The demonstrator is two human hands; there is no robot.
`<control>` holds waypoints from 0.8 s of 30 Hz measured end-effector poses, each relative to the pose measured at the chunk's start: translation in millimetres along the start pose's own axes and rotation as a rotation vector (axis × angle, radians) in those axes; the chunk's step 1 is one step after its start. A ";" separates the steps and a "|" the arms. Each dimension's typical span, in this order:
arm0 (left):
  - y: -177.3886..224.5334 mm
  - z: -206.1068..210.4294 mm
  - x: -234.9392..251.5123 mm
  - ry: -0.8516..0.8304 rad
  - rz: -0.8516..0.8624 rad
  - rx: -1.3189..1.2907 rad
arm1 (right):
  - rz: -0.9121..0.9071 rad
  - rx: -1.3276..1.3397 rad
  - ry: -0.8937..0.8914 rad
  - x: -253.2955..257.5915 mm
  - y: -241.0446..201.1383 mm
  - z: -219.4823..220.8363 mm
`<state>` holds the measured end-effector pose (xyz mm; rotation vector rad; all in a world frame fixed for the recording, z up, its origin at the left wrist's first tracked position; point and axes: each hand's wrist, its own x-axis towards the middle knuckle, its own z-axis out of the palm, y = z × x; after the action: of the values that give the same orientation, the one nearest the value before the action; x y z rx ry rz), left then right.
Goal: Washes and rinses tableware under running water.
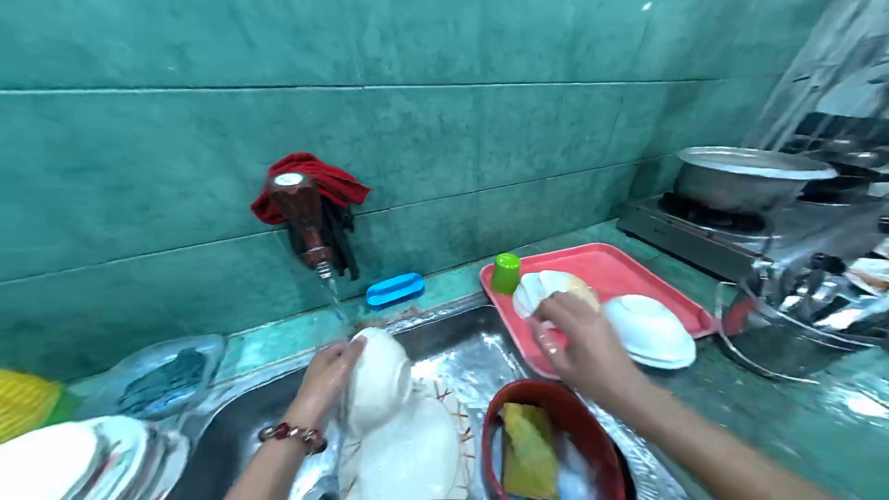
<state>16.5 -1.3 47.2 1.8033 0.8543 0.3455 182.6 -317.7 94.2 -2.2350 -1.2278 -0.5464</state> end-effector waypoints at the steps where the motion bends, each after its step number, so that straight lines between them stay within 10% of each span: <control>1: 2.0 -0.1 -3.5 0.013 -0.024 -0.062 | 0.065 0.191 -0.122 8.2 -33.6 19.0; 5: 8.0 6.7 -21.0 0.081 -0.132 -0.324 | 0.268 0.627 -0.623 35.0 -125.0 108.6; 12: -6.5 -7.9 -34.5 0.256 -0.234 -0.607 | 0.274 0.690 -0.605 68.0 -158.5 169.6; 24: 5.8 14.3 -47.3 0.032 0.199 0.668 | 0.992 1.365 -0.741 67.4 -132.4 160.1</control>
<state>-5.9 -45.2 54.3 2.5184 0.8755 0.2263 118.3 -115.7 41.5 -1.4067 -0.2891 1.2195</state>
